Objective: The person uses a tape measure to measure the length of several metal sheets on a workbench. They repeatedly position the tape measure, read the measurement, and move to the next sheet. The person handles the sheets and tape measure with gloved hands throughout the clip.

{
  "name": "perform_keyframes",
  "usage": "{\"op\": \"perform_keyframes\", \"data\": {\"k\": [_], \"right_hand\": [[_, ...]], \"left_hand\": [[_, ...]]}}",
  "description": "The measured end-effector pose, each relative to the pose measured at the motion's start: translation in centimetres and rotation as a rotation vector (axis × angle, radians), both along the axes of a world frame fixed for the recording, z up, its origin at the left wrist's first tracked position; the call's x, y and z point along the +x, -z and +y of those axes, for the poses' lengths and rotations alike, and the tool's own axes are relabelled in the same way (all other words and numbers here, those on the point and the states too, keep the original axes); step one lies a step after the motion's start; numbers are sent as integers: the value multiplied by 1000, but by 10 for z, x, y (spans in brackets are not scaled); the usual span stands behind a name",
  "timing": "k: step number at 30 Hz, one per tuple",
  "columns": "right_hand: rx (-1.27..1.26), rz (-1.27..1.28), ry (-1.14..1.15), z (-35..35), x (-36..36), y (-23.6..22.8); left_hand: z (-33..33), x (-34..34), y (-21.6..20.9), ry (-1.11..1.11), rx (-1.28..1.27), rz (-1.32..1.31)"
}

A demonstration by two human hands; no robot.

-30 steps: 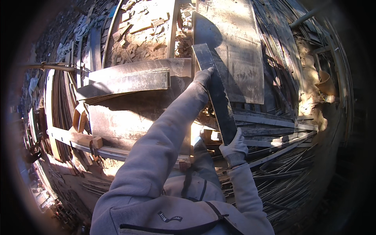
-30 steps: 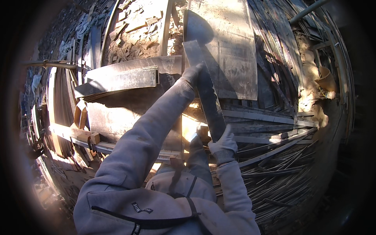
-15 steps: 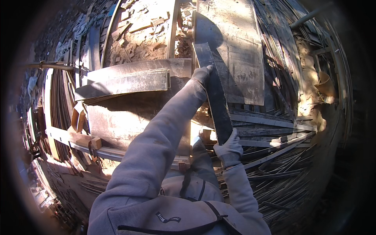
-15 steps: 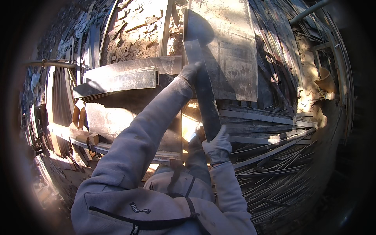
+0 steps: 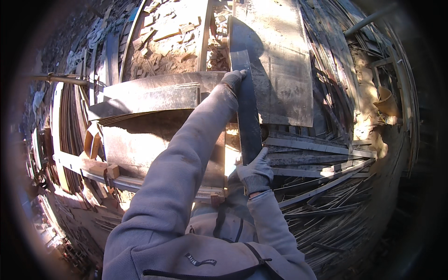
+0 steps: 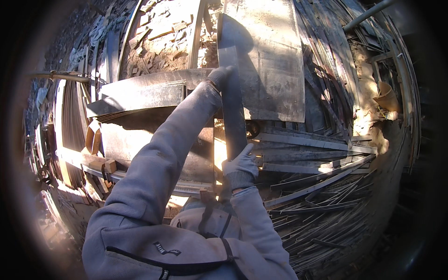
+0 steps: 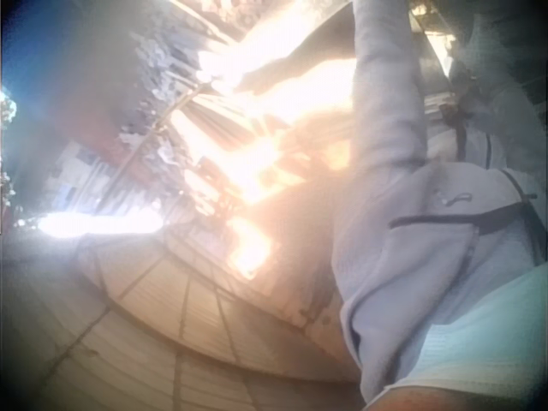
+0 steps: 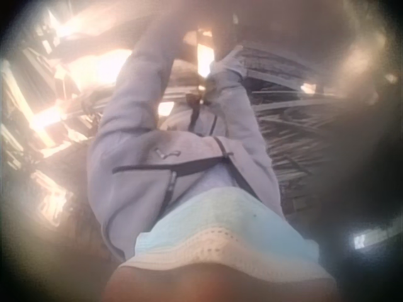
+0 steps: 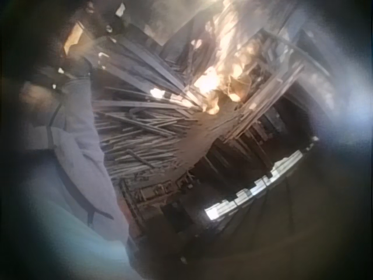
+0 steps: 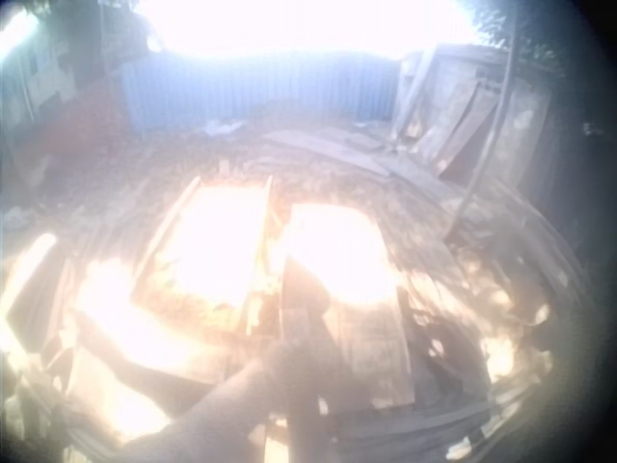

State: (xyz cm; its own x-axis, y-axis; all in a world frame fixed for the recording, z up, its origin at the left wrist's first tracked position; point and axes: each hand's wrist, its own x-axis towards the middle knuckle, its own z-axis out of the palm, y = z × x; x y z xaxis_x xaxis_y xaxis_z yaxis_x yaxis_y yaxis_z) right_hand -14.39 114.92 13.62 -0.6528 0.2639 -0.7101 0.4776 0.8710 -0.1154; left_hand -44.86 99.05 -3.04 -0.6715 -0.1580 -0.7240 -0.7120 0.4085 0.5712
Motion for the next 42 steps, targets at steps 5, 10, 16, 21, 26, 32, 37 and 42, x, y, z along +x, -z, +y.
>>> {"op": "perform_keyframes", "data": {"k": [5,10,16,21,26,32,37,42], "right_hand": [[-78,39,48,11,11,1],[-394,163,173,80,92,8],[-574,373,165,118,160,37],[-814,697,159,97,144,34],[-225,890,-229,112,106,-68],[302,963,-596,212,118,-191],[70,101,-154,197,140,-107],[-21,98,15,145,148,-31]], "left_hand": [[17,16,-56,-323,74,-146],[53,123,-97,-274,248,241],[96,177,-172,-420,1079,-16],[125,178,-230,-267,862,177],[165,190,-278,220,371,642],[201,268,-250,1182,-228,1258],[187,293,-173,1591,-53,1550],[148,285,-109,1643,56,1566]]}}
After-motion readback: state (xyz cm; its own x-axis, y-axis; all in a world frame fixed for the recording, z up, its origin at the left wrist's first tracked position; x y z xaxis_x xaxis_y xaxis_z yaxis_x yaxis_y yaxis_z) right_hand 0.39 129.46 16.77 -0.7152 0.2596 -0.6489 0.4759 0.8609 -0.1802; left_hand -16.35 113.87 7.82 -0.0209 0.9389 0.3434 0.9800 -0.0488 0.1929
